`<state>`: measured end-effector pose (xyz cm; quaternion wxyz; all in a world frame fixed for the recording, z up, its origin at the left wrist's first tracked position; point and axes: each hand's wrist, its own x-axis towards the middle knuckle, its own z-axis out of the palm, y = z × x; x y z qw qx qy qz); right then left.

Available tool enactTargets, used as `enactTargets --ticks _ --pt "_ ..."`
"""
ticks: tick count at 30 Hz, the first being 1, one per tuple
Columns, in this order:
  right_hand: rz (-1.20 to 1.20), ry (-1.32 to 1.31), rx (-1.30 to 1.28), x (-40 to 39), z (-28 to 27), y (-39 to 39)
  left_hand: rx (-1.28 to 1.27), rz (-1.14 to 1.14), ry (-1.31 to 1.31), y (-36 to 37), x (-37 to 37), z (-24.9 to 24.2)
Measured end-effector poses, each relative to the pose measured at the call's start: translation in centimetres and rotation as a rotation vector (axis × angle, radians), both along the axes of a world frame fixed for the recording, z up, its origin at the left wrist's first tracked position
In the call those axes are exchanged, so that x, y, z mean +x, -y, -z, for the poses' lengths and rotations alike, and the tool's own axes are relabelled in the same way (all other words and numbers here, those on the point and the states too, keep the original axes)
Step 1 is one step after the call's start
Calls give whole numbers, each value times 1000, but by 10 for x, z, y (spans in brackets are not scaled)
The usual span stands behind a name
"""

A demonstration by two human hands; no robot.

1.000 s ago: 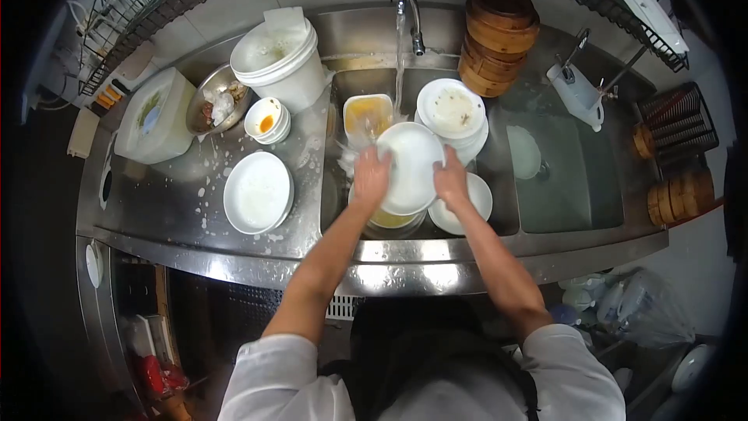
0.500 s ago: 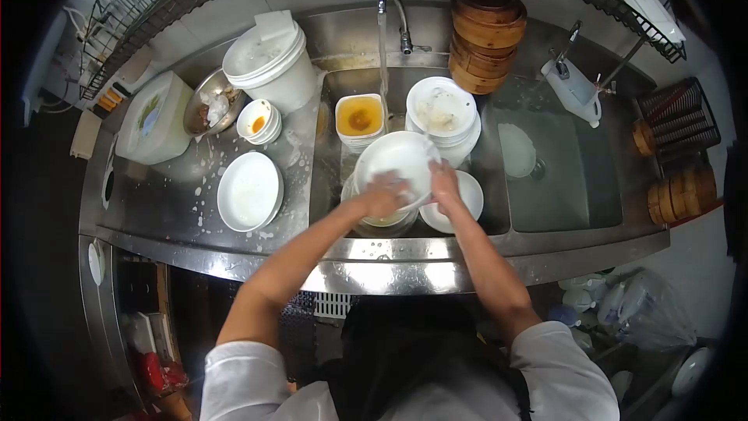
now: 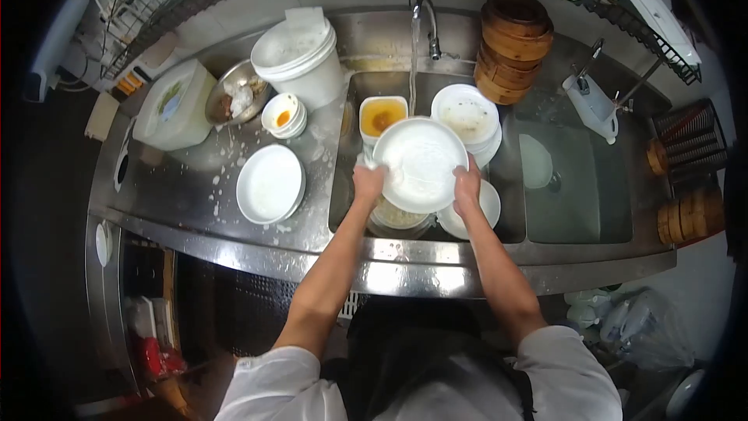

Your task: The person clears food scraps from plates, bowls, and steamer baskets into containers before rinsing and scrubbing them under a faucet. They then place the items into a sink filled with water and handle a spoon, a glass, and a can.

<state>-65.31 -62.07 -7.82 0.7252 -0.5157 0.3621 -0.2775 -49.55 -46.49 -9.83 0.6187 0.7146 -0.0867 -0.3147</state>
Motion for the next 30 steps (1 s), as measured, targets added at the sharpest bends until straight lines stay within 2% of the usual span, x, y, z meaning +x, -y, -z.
enactTargets --ticks 1,2,3,4,5,6,7,8,9,10,11,12,13,16,17,19,21,24,25,28,29,30 --pt "63 55 94 12 4 -5 -17 -339 37 12 -13 14" --pt "188 72 77 30 5 -20 -43 -679 84 38 -28 28" --pt "311 81 60 45 7 -42 -190 -709 -243 51 -54 16" --pt "439 94 44 54 12 -54 -160 -541 -245 43 -50 1" --pt "449 59 -38 54 36 -53 -134 -368 -236 31 -32 -15" --pt "312 77 -47 46 31 -39 -101 -196 -233 13 -13 -23" --pt "170 93 -60 35 19 -19 -17 41 -27 -4 32 15" --pt "32 106 -68 33 11 -8 -100 -60 202 -6 33 -4" --pt "22 7 -150 41 16 -8 18 -370 298 1 14 -6" --pt "171 -16 -87 51 24 -20 132 -682 398 17 -7 -7" --pt "310 -34 -34 70 32 -37 -23 -708 151 26 -21 -10" --pt "451 -57 28 82 37 -54 -169 -720 -96 28 -37 -9" --pt "481 -8 -102 77 34 -70 -320 -715 -338 28 -39 -9" --pt "3 269 254 45 -6 -39 92 88 176 -34 49 -2" --pt "-35 197 228 53 10 -29 62 -149 311 -27 32 -29" --pt "256 175 123 84 21 -52 -209 -694 119 27 -13 13" --pt "533 195 64 100 30 -77 -304 -865 -81 30 -26 0" --pt "209 -41 -289 68 1 -46 -23 -131 265 -40 45 -24" --pt "181 -150 -433 72 -13 -47 200 -286 352 -36 39 -51" --pt "457 -43 -417 106 9 -62 -195 -704 115 -6 1 30" --pt "416 -30 -461 106 28 -63 -350 -612 -109 -16 -15 -4" --pt "283 8 -325 103 27 -62 -465 -530 -346 -27 -32 -40"
